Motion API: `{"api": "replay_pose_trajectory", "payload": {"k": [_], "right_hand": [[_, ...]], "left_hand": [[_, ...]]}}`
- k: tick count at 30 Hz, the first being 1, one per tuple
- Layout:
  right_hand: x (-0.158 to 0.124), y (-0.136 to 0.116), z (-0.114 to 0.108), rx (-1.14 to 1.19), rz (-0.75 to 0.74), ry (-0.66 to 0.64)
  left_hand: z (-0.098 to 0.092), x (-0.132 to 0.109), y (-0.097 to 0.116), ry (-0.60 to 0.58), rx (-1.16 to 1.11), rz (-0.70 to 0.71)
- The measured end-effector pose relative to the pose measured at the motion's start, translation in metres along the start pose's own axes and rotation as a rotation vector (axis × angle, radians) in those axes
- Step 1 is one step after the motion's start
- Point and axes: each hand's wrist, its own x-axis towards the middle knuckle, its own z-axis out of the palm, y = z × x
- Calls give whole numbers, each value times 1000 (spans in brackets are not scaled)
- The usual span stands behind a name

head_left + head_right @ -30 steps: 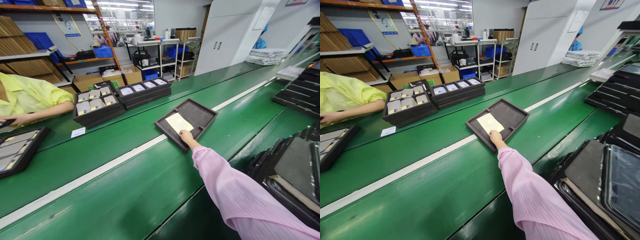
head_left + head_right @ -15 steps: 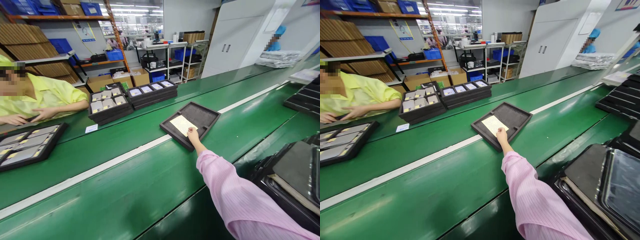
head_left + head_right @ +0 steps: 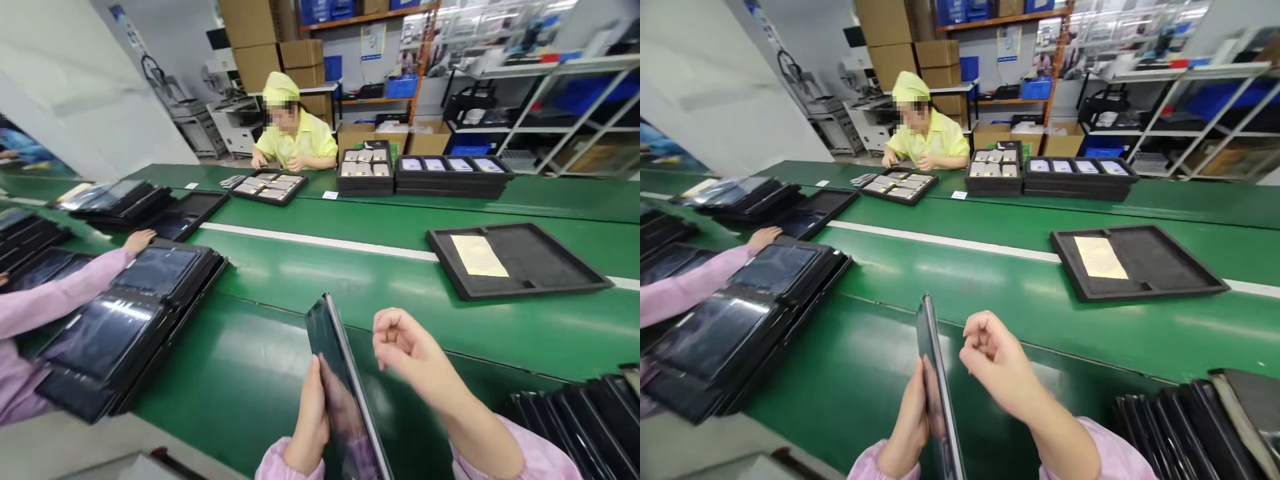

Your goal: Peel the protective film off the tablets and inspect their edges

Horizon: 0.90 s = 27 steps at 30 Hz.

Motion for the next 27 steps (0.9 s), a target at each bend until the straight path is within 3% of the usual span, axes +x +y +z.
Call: {"api": "replay_pose_trajectory", "payload": {"k": [4,9,20,27], "right_hand": [[-44,-22,30,-242,-56,-86],[-67,-33,41,-411,-25,-100],[-103,-49,55,-500,-197,-88],[-117,-49,62,-541,-295,-81]], "left_hand": [[-5,-40,2,-34,-26,45],[-18,-70,4,-103,-9,105],[-35,-102,0,-183,-77,214],[-46,-108,-6,-175,-96,244]]}}
